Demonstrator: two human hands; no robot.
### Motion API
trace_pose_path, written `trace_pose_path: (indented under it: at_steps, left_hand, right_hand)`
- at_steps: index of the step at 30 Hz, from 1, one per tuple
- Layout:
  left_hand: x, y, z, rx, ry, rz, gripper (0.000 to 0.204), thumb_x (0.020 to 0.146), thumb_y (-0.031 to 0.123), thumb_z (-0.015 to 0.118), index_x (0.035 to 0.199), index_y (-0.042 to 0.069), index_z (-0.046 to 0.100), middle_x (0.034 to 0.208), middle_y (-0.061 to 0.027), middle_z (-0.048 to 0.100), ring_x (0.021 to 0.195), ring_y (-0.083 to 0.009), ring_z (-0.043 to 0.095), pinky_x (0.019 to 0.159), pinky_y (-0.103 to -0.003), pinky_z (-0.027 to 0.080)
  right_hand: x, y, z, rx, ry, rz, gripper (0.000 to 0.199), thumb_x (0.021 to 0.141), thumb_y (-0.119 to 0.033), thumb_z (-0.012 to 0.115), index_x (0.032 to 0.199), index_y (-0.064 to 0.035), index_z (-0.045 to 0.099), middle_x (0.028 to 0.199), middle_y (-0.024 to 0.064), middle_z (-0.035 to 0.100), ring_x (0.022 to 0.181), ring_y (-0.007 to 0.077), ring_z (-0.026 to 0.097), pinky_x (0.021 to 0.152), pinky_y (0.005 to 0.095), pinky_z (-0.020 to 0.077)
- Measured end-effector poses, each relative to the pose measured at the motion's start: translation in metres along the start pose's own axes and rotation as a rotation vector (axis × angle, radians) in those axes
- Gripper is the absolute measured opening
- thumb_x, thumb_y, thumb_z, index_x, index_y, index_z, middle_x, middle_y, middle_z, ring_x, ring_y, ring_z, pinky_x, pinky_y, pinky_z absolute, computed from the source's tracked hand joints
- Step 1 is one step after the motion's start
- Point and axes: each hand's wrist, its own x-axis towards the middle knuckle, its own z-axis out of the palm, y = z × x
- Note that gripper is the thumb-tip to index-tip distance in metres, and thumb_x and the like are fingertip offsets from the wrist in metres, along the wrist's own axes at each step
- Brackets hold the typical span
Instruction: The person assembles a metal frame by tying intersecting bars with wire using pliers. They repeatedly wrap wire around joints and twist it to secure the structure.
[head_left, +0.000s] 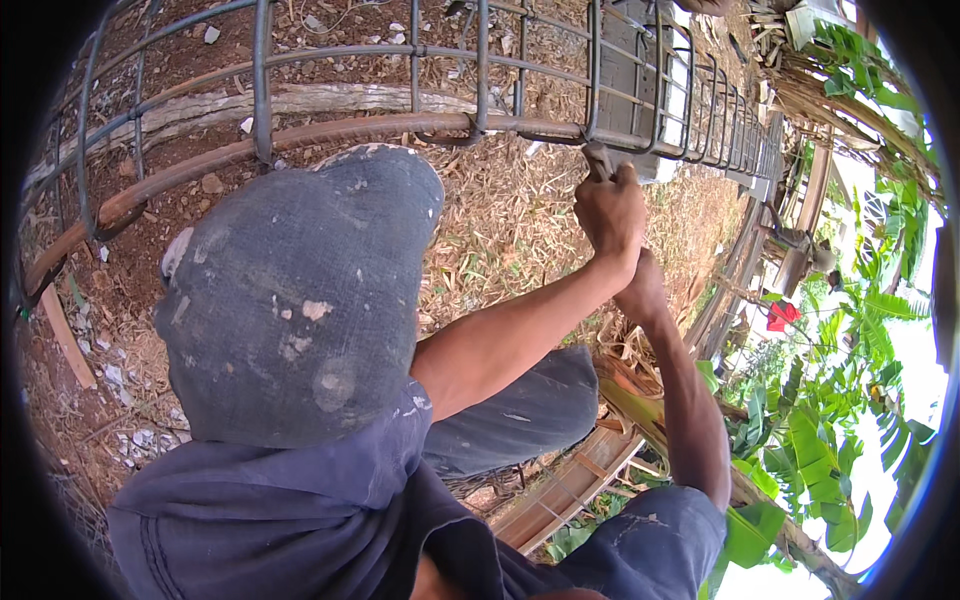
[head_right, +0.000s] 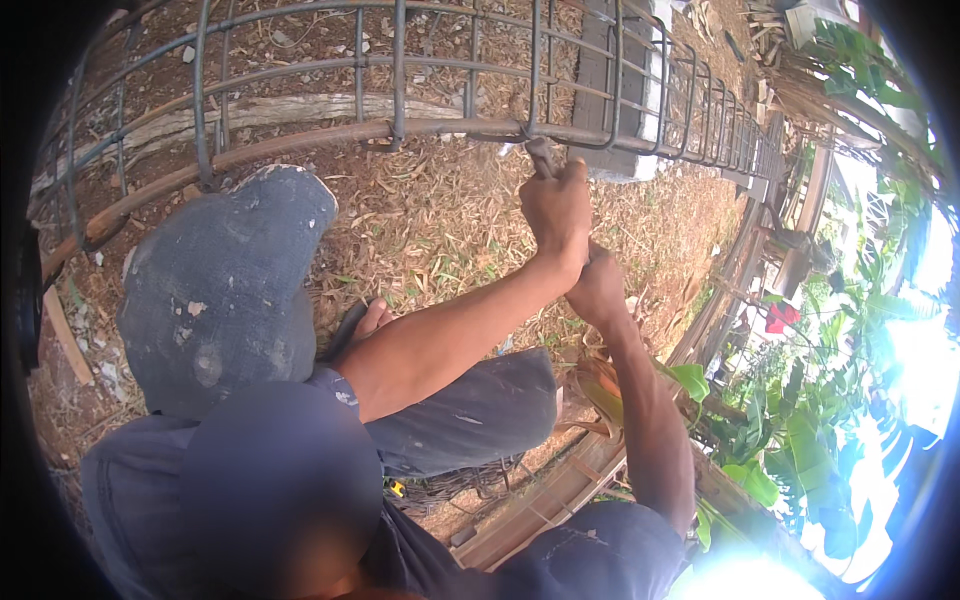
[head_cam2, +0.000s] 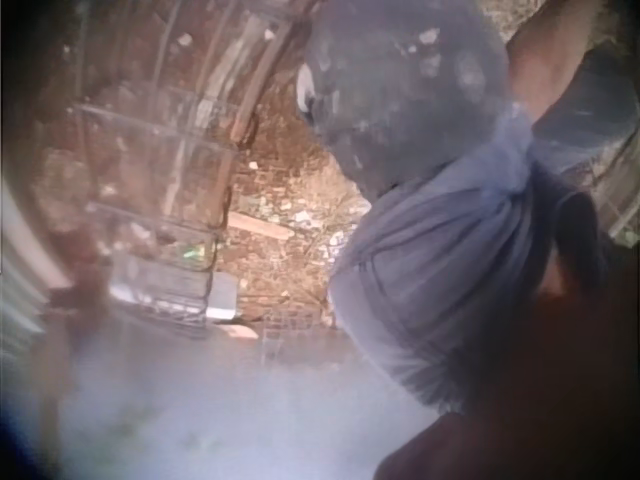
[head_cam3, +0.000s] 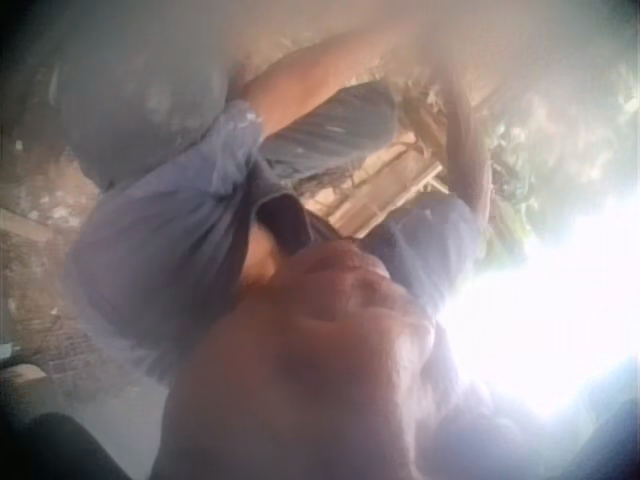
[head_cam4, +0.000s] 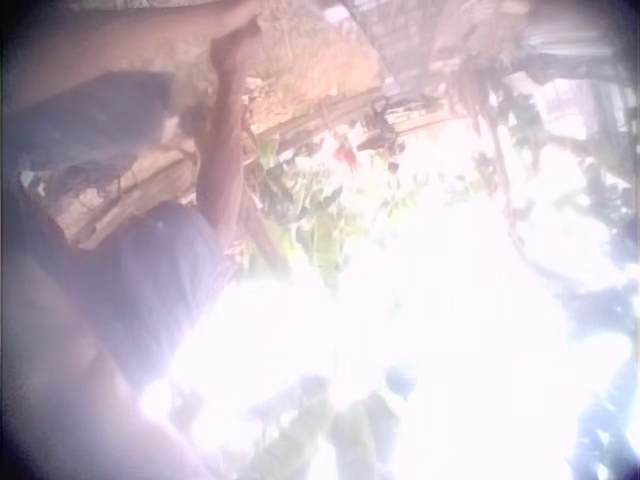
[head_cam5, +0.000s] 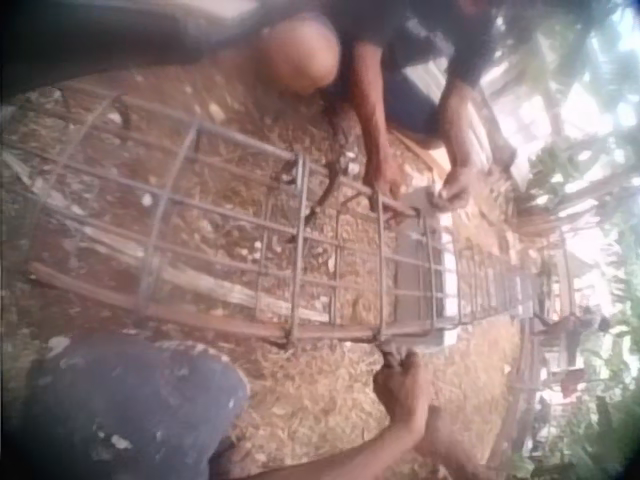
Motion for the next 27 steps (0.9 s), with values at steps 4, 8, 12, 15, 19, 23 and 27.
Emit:
trace_pose_path:
  at_steps: [4, 8, 12, 15, 19, 23, 27]
  left_hand:
    - [-0.004, -0.036, -0.05, 0.416, -0.199, -0.026, 0.066, 0.079, 0.044, 0.074, 0.118, -0.003, 0.049, 0.112, -0.0224, 0.058, 0.103, -0.0307, 0.058, 0.089, -0.041, 0.045]
    - [0.026, -0.087, -0.107, 0.96, -0.033, 0.079, 0.11, 0.078, 0.054, 0.073, 0.148, -0.008, 0.015, 0.148, -0.0363, 0.021, 0.141, -0.0481, 0.024, 0.11, -0.05, 0.034]
    - [0.026, -0.085, -0.128, 0.846, 0.094, 0.693, 0.059, 0.087, 0.022, 0.067, 0.136, 0.0, 0.043, 0.14, -0.0279, 0.039, 0.128, -0.0451, 0.042, 0.108, -0.05, 0.034]
    - [0.014, -0.082, -0.105, 0.676, -0.363, 1.0, 0.024, 0.085, 0.011, 0.065, 0.106, 0.002, 0.059, 0.103, -0.0151, 0.059, 0.101, -0.0336, 0.058, 0.094, -0.047, 0.042]
    - [-0.01, -0.072, -0.092, 0.751, -0.827, 1.196, 0.014, 0.08, 0.012, 0.062, 0.069, 0.005, 0.058, 0.064, -0.009, 0.054, 0.062, -0.0287, 0.058, 0.062, -0.042, 0.048]
    - [-0.009, -0.048, -0.124, 0.989, -0.906, 1.394, 0.018, 0.079, 0.019, 0.063, 0.064, 0.008, 0.062, 0.062, -0.0111, 0.061, 0.06, -0.0321, 0.062, 0.057, -0.048, 0.048]
    - [-0.022, 0.018, -0.196, 1.522, -1.05, 1.366, 0.018, 0.078, 0.024, 0.063, 0.066, 0.01, 0.064, 0.066, -0.0101, 0.066, 0.065, -0.0375, 0.064, 0.06, -0.051, 0.049]
  right_hand:
    - [-0.022, 0.035, 0.052, 0.409, -0.284, 0.206, 0.034, 0.087, -0.023, 0.062, 0.104, 0.0065, 0.062, 0.086, 0.0155, 0.07, 0.075, 0.0232, 0.066, 0.07, 0.0393, 0.0521]
    - [-0.059, 0.044, 0.111, 1.309, -0.431, 0.434, 0.054, 0.091, -0.037, 0.065, 0.128, 0.0003, 0.052, 0.1, 0.0158, 0.068, 0.083, 0.0281, 0.066, 0.07, 0.0436, 0.057]
    - [-0.067, 0.001, 0.14, 1.64, -0.701, 0.349, 0.054, 0.092, -0.035, 0.064, 0.132, -0.001, 0.05, 0.102, 0.0144, 0.068, 0.087, 0.0303, 0.066, 0.073, 0.0456, 0.0568]
    - [-0.057, -0.016, 0.153, 1.403, -0.679, 0.162, 0.051, 0.092, -0.033, 0.064, 0.13, -0.0009, 0.052, 0.102, 0.0137, 0.068, 0.088, 0.0301, 0.066, 0.074, 0.0452, 0.056]
    - [-0.023, -0.046, 0.164, 1.051, -0.698, -0.115, 0.047, 0.092, -0.03, 0.064, 0.128, -0.0007, 0.054, 0.102, 0.0127, 0.068, 0.089, 0.0299, 0.066, 0.076, 0.0445, 0.055]
    - [0.004, -0.078, 0.164, 0.752, -0.717, -0.385, 0.043, 0.093, -0.027, 0.064, 0.126, -0.0006, 0.057, 0.103, 0.0117, 0.068, 0.09, 0.0297, 0.066, 0.077, 0.0439, 0.0539]
    - [0.03, -0.109, 0.157, 0.509, -0.706, -0.707, 0.038, 0.093, -0.024, 0.063, 0.123, -0.0004, 0.059, 0.103, 0.0108, 0.068, 0.091, 0.0295, 0.066, 0.079, 0.0433, 0.0529]
